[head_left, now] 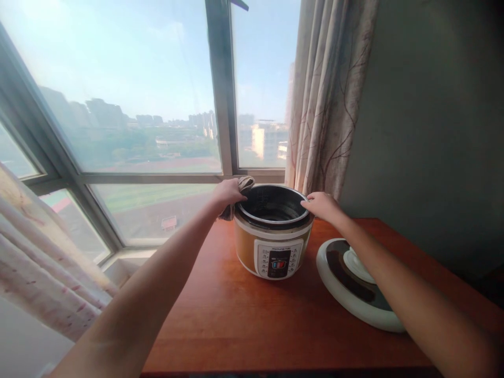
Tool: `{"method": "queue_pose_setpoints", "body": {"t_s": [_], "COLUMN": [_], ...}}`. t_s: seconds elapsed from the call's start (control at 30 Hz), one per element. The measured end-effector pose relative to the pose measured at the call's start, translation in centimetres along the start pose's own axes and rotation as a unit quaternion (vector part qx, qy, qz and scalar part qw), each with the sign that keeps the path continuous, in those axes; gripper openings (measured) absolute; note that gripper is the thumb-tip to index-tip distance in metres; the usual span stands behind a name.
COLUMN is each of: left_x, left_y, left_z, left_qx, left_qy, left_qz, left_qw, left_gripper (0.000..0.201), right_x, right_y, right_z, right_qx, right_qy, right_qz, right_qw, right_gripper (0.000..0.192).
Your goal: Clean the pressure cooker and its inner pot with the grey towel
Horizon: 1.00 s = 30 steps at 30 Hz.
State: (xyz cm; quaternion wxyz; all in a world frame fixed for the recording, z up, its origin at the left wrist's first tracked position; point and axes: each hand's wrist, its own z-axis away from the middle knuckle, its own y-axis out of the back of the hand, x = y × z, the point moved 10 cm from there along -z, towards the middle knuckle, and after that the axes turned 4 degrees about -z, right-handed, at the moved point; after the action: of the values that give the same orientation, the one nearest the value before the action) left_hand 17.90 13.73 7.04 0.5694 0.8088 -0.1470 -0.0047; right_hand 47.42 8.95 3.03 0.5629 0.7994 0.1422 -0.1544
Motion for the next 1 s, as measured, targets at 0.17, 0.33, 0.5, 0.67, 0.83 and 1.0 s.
{"method": "queue_pose_setpoints", "body": {"t_s": [0.17, 0.33, 0.5, 0.67, 0.83, 1.0], "left_x": [-0.6, -1.1, -1.4, -1.5, -1.5, -1.6], "left_y": [-0.2, -0.6, -1.1, -2.0, -2.8, -3.4], "left_z": [-0.2, -0.4, -1.9, -3.9, -5.9, -7.3], "left_qx": [-0.004, 0.023, 0.037, 0.041, 0.035, 0.036], "left_qy": [0.071, 0.084, 0.075, 0.060, 0.054, 0.053], "left_qz": [-0.061, -0.039, -0.015, 0.010, 0.023, 0.026], "left_qw": [0.996, 0.995, 0.996, 0.997, 0.998, 0.998], "left_gripper": [0.030, 0.031, 0.033, 0.031, 0.029, 0.028], "right_x": [0.1, 0.5, 1.0, 1.4, 1.4, 1.2], "right_y": [-0.4, -0.5, -1.1, -2.0, -2.6, -2.8], "right_z": [-0.2, -0.4, -1.5, -3.8, -5.8, -6.9], "right_qx": [0.001, 0.013, 0.022, 0.026, 0.023, 0.021], "right_qy": [-0.021, -0.040, -0.049, -0.049, -0.045, -0.047], "right_qz": [0.006, -0.008, -0.017, -0.015, -0.015, -0.018], "right_qw": [1.000, 0.999, 0.998, 0.998, 0.999, 0.999], "right_gripper": [0.025, 0.027, 0.027, 0.026, 0.025, 0.026]}}
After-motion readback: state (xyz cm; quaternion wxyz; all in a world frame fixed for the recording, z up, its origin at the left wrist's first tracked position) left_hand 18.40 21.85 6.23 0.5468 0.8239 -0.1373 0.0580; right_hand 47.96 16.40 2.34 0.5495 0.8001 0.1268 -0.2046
